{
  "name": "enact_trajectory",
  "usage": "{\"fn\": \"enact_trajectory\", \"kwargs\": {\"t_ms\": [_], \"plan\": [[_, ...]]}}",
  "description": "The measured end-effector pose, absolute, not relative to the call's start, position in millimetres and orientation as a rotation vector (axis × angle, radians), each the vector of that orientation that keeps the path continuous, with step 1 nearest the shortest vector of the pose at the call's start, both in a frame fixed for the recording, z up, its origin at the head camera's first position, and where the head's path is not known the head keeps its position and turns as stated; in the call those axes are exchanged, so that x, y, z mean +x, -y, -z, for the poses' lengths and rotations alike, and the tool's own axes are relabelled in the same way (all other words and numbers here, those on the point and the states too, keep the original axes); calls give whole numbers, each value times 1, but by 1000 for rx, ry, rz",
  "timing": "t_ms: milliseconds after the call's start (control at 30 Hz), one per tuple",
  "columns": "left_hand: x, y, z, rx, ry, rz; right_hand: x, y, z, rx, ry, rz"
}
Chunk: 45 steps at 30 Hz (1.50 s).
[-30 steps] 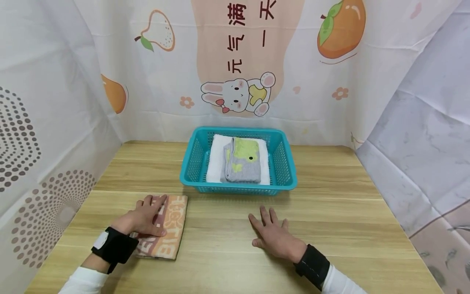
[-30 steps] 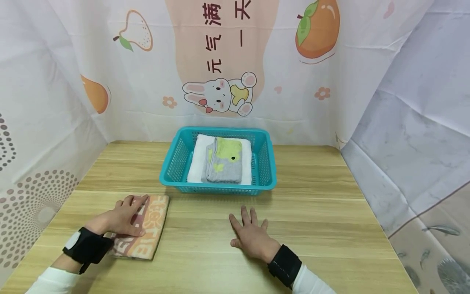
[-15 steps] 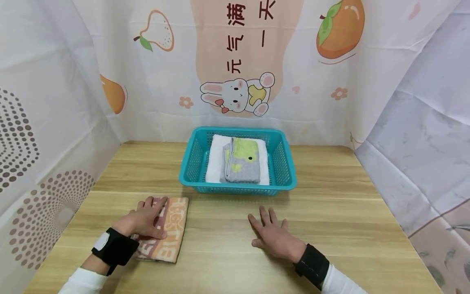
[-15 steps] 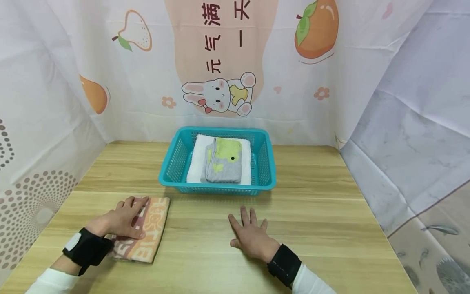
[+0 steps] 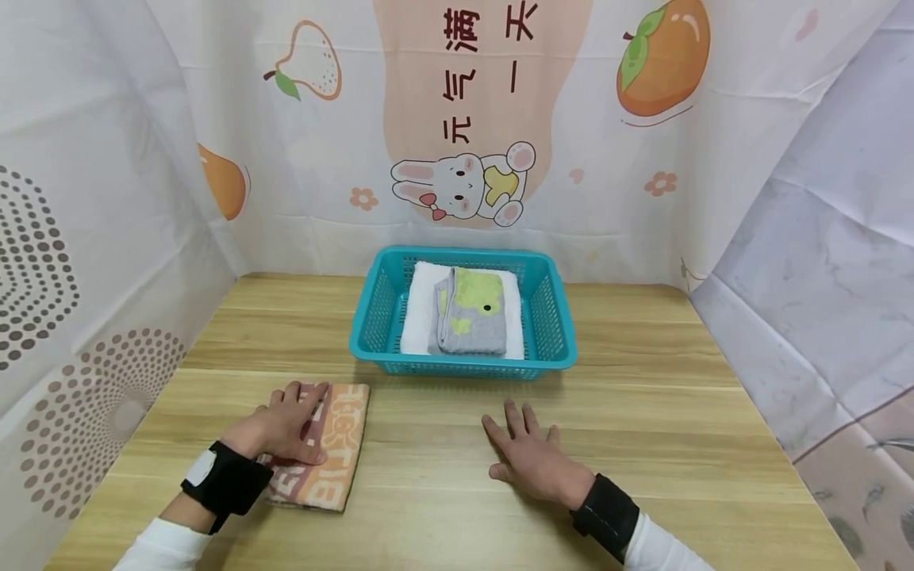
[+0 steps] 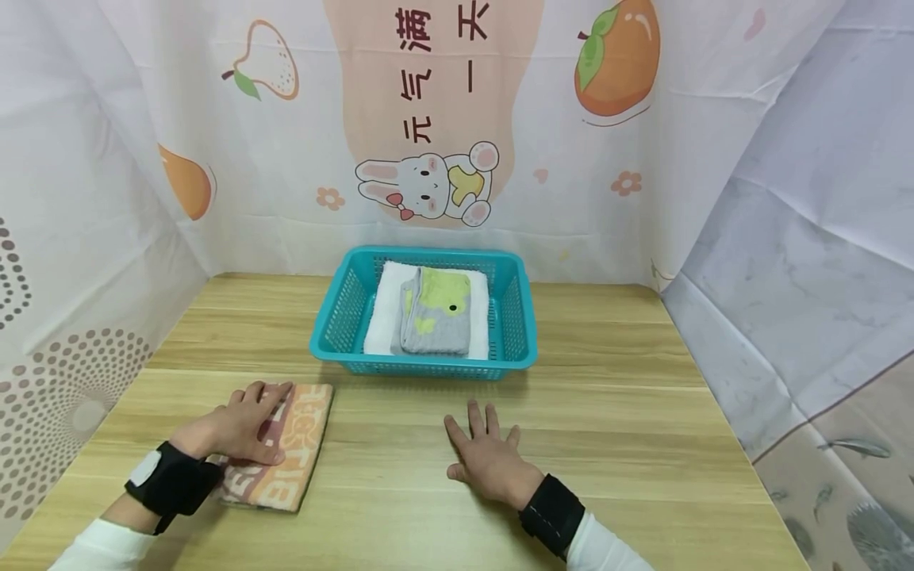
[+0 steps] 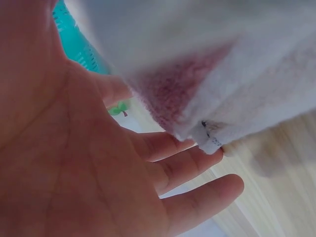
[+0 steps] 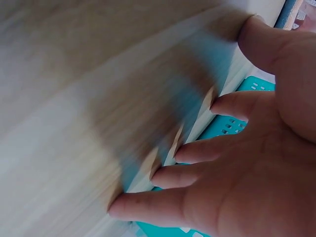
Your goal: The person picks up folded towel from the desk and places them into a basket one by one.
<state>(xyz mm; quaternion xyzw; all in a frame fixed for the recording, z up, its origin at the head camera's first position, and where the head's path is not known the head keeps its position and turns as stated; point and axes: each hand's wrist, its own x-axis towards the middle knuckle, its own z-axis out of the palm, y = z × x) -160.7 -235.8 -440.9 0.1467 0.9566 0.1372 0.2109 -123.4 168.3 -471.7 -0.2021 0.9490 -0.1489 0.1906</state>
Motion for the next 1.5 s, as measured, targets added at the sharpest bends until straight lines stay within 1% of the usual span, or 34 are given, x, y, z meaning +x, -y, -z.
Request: {"fn": "enact_trajectory", "kwargs": {"t_ms": [1000,1500], "plan": [[-161,231,442,516,-2675,-399,-122,-168,471,-558,-2673,448],[-160,228,444,495,-2666,-402,-122,-167,469,-555,-2667,451]]}}
